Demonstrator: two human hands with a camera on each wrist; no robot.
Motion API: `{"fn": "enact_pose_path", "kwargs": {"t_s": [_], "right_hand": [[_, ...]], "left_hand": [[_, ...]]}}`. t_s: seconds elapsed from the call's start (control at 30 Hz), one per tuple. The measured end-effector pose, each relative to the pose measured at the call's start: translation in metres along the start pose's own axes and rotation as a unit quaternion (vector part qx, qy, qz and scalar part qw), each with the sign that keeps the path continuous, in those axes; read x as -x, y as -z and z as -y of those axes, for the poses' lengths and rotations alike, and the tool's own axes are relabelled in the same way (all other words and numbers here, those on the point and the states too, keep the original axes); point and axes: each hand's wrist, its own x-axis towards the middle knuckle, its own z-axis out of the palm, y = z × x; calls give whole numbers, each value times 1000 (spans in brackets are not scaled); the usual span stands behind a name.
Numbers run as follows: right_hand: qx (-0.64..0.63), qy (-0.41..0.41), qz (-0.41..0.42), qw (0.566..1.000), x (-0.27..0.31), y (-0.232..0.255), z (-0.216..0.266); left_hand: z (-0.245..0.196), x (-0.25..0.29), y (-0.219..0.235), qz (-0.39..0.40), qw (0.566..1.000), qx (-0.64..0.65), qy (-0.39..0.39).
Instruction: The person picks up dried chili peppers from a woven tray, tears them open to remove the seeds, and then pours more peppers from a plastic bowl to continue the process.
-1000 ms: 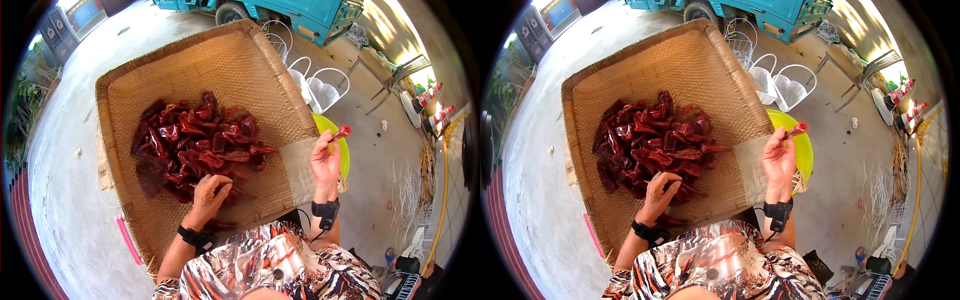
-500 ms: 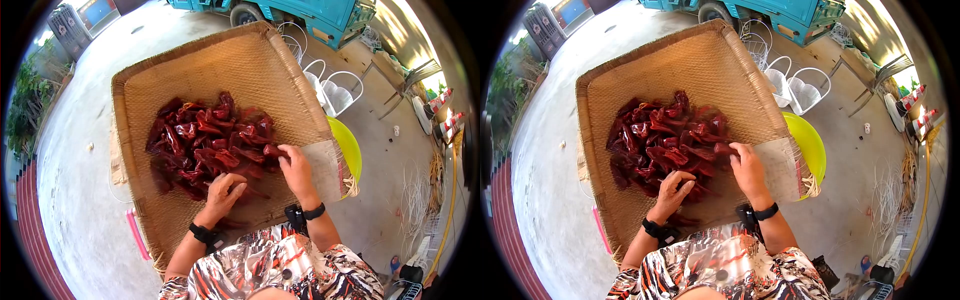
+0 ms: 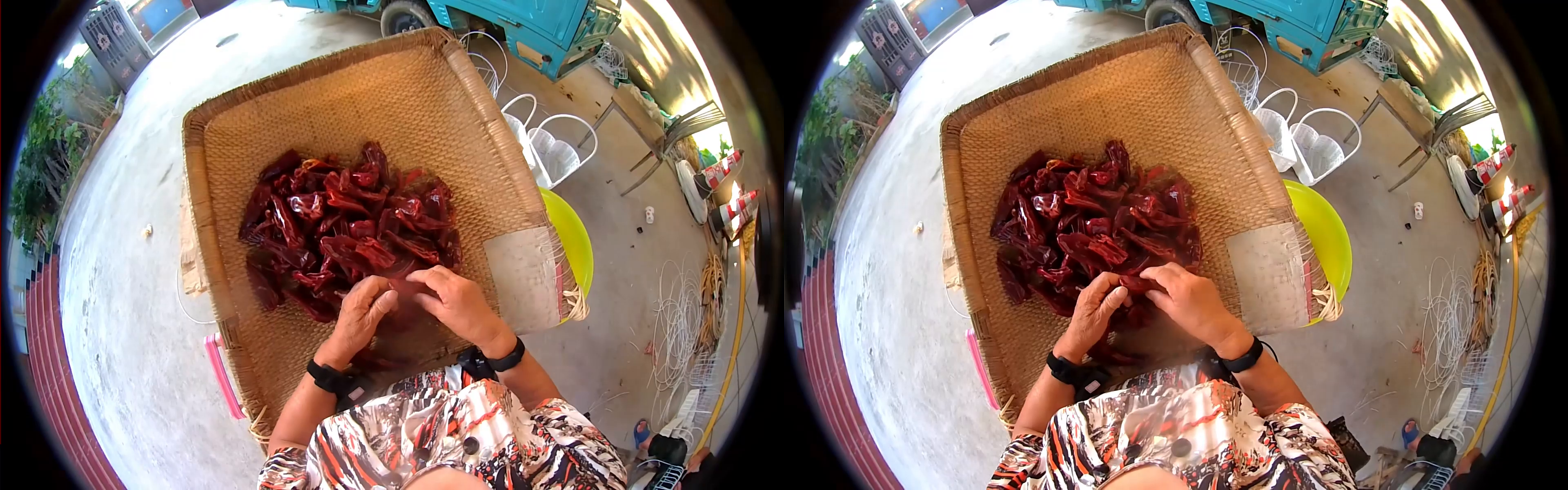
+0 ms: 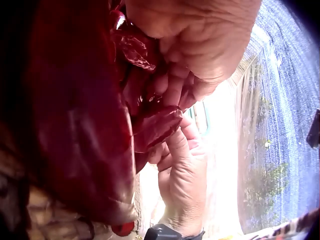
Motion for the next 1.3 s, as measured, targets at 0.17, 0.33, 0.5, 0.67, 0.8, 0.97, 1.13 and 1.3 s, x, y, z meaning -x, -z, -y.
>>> {"fn": "enact_pose_path", "kwargs": {"t_s": [0.17, 0.33, 0.5, 0.67, 0.8, 0.97, 1.13, 1.3], "right_hand": [[-44, 17, 18, 999, 2, -8, -19], [-173, -108, -16, 979, 4, 7, -22], [-457, -203, -232, 834, 15, 51, -46], [-676, -129, -346, 638, 39, 94, -109], [-758, -83, -349, 545, 47, 104, -117], [-632, -185, -309, 686, 36, 79, -94], [-389, -175, -30, 904, 14, 34, -21], [-111, -78, 105, 985, 3, -1, 13]], "left_hand": [[-5, 0, 2, 21, 985, 163, 44], [-3, 0, -7, -18, 989, 145, 35], [1, -2, 2, 24, 999, -6, -29], [-12, -7, 8, 100, 977, -152, -110], [-12, -10, 12, 122, 949, -228, -178], [-7, -5, 10, 79, 991, -60, -85], [-6, 0, 7, -17, 997, 74, -11], [-6, 1, 2, -54, 995, 84, 29]]}}
